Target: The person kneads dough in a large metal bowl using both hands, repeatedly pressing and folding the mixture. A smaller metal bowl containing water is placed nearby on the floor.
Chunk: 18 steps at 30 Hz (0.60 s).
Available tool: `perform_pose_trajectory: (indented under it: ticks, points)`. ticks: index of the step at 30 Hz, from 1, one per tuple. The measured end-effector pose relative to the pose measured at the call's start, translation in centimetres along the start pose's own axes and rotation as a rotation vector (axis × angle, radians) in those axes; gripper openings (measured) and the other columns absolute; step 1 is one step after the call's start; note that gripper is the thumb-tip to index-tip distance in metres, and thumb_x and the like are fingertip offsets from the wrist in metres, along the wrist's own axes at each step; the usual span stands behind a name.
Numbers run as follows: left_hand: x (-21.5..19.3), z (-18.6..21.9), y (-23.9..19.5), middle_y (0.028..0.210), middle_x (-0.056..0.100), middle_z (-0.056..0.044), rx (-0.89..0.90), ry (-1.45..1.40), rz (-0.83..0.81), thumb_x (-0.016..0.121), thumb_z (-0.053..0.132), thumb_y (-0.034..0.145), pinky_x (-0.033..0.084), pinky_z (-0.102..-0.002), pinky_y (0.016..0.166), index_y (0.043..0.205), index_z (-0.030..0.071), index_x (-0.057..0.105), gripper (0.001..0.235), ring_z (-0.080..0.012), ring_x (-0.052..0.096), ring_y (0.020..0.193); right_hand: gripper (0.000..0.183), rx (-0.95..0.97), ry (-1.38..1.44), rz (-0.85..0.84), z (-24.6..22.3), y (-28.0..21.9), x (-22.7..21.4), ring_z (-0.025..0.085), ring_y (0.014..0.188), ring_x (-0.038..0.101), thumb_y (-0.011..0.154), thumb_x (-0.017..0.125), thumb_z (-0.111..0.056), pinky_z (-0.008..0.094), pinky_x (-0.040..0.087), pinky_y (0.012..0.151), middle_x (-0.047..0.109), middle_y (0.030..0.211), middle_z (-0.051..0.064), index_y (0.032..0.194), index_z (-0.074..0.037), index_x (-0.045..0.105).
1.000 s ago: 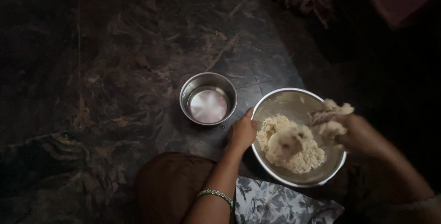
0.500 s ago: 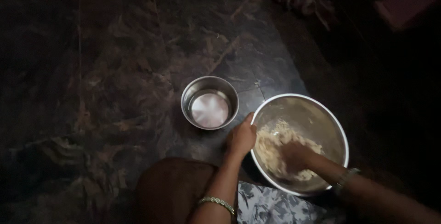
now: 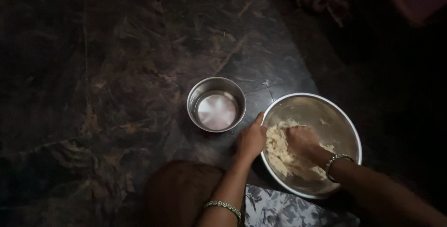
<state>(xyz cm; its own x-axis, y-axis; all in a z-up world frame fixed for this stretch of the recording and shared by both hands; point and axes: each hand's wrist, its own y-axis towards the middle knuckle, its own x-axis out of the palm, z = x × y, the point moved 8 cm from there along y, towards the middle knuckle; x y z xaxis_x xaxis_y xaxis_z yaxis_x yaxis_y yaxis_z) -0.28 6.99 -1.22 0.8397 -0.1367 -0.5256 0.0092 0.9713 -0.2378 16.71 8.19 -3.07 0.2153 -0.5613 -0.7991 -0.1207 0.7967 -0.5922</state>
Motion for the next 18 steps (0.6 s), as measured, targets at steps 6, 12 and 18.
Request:
perform_pose_trajectory:
  ticks: [6,12,18]
  points:
    - [-0.2,-0.1,0.3,0.111,0.070,-0.027,0.038,0.001,0.022,0.050,0.030,0.098,0.049,-0.058,0.091,0.147,0.022,0.049,0.050,-0.0488,0.066,0.103,0.045,-0.050,0.417,0.304,3.2,2.1,0.4,0.029,0.098,0.069,0.078,0.076,-0.002,0.040,0.056,0.081,0.072,0.108,0.020,0.122,-0.001,0.066]
    - [-0.1,-0.6,-0.2,0.116,0.069,-0.025,-0.028,0.015,-0.008,0.050,0.029,0.097,0.050,-0.056,0.092,0.149,0.023,0.048,0.052,-0.0470,0.065,0.106,0.067,-0.185,1.061,0.099,6.5,-2.4,-1.9,0.022,0.104,0.074,0.073,0.075,0.010,0.033,0.066,0.084,0.073,0.121,0.017,0.136,-0.005,0.058]
    - [-0.7,0.1,-0.2,0.117,0.069,-0.024,-0.035,0.016,-0.017,0.050,0.030,0.098,0.050,-0.055,0.094,0.148,0.023,0.048,0.051,-0.0458,0.066,0.109,0.071,0.136,0.555,-0.128,5.2,-8.2,-3.3,0.026,0.086,0.076,0.094,0.064,0.002,0.035,0.064,0.067,0.068,0.133,0.013,0.155,-0.026,0.044]
